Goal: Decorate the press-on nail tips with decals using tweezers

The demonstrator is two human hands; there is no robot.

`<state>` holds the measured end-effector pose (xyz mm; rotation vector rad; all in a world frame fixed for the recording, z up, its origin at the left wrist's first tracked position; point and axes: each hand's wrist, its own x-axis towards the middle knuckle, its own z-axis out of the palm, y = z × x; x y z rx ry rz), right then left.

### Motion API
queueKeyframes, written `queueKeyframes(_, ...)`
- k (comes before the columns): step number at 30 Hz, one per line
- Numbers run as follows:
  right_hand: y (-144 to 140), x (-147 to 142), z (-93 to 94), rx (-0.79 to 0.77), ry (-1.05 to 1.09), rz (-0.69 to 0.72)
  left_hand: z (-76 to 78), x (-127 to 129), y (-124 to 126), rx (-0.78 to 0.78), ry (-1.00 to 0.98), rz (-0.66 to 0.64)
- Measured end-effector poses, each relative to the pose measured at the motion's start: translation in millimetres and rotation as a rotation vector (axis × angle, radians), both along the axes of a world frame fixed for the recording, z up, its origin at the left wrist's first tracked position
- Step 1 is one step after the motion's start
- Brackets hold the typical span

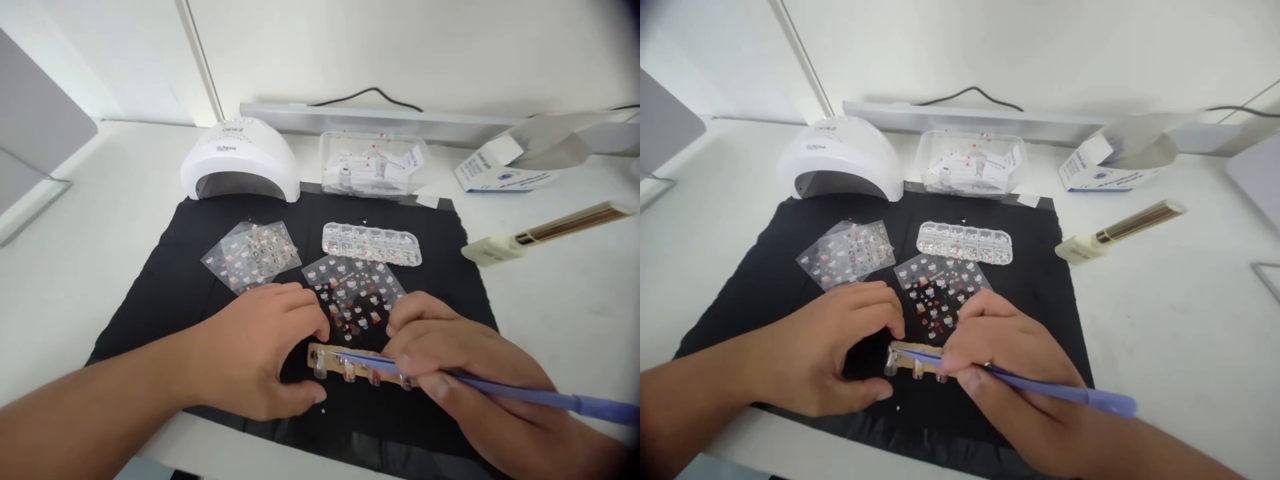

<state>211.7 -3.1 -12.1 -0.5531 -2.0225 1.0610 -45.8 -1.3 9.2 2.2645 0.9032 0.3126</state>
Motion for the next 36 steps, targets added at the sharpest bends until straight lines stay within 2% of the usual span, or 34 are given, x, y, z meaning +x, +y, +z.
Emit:
queueKeyframes(4, 1.2, 0.6, 1.3, 0.017, -0.052, 0.037, -0.4, 0.1, -1.0, -0.016, -0.016, -0.012)
queueKeyframes(10, -2.9, -2.9, 2.7, -0.011, -0.033, -0.050, -1.7, -0.1, -1.5, -0.012, -0.052, -0.005)
queueKeyframes(16, -0.8, -5.4, 8.2, 0.046, -0.078, -0.035, -2.6, -0.7, -3.5, 0.025, -0.030, -0.006)
queueKeyframes(25, -3.7, -4.6, 5.3, 0.107, -0.113, -0.062, -1.5, 0.1, -3.2, 0.025, -0.030, -0.012)
queueKeyframes(36, -6.4, -2.7, 4.6, 0.091, -0.122, -0.099, -1.0, 0.1, -4.8, 0.044, -0.035, -0.006)
